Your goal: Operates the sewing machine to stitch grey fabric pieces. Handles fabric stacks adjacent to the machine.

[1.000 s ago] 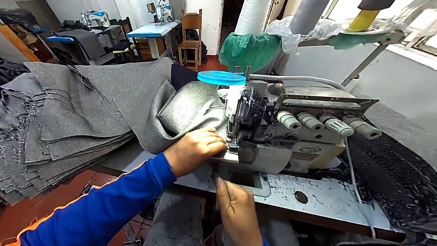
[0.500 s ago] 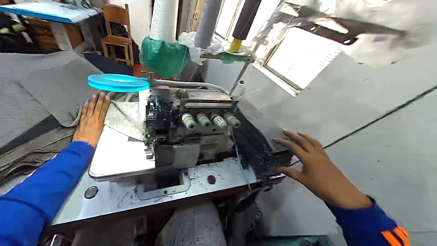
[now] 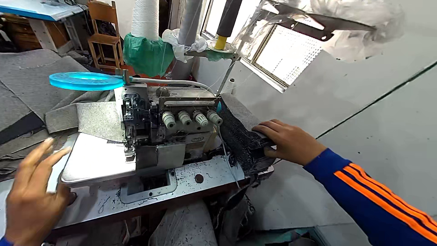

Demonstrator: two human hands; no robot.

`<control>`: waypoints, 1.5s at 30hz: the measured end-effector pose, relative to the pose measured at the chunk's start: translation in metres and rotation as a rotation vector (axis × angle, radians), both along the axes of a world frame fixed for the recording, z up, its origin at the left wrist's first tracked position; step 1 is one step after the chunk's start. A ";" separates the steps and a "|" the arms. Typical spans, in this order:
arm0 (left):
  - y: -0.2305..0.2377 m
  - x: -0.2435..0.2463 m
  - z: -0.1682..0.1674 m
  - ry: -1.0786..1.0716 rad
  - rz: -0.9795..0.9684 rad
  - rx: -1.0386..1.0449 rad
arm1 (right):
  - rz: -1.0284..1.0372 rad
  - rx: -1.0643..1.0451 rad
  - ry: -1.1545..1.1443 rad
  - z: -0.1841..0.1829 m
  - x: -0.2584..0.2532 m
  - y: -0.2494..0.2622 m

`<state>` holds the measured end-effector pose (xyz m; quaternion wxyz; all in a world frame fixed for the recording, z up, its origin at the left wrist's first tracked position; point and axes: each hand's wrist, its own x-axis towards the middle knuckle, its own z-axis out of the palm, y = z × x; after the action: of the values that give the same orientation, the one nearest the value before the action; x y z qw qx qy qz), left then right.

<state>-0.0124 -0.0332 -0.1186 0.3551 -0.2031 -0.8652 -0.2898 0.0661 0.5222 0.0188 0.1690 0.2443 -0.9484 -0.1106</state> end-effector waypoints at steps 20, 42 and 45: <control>0.113 0.068 0.049 0.089 -0.442 0.062 | 0.039 -0.017 -0.193 0.017 -0.006 0.002; 0.383 0.050 0.058 -0.012 -0.645 -0.454 | 0.173 -0.004 -0.033 0.003 -0.008 0.009; 0.383 0.040 0.049 0.111 -0.648 -0.328 | 0.156 -0.036 -0.048 0.004 -0.006 0.009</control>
<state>0.0278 0.3498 -0.0692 0.2541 -0.5363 -0.7703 -0.2332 0.0600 0.5311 0.0230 0.1588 0.3170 -0.9321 -0.0739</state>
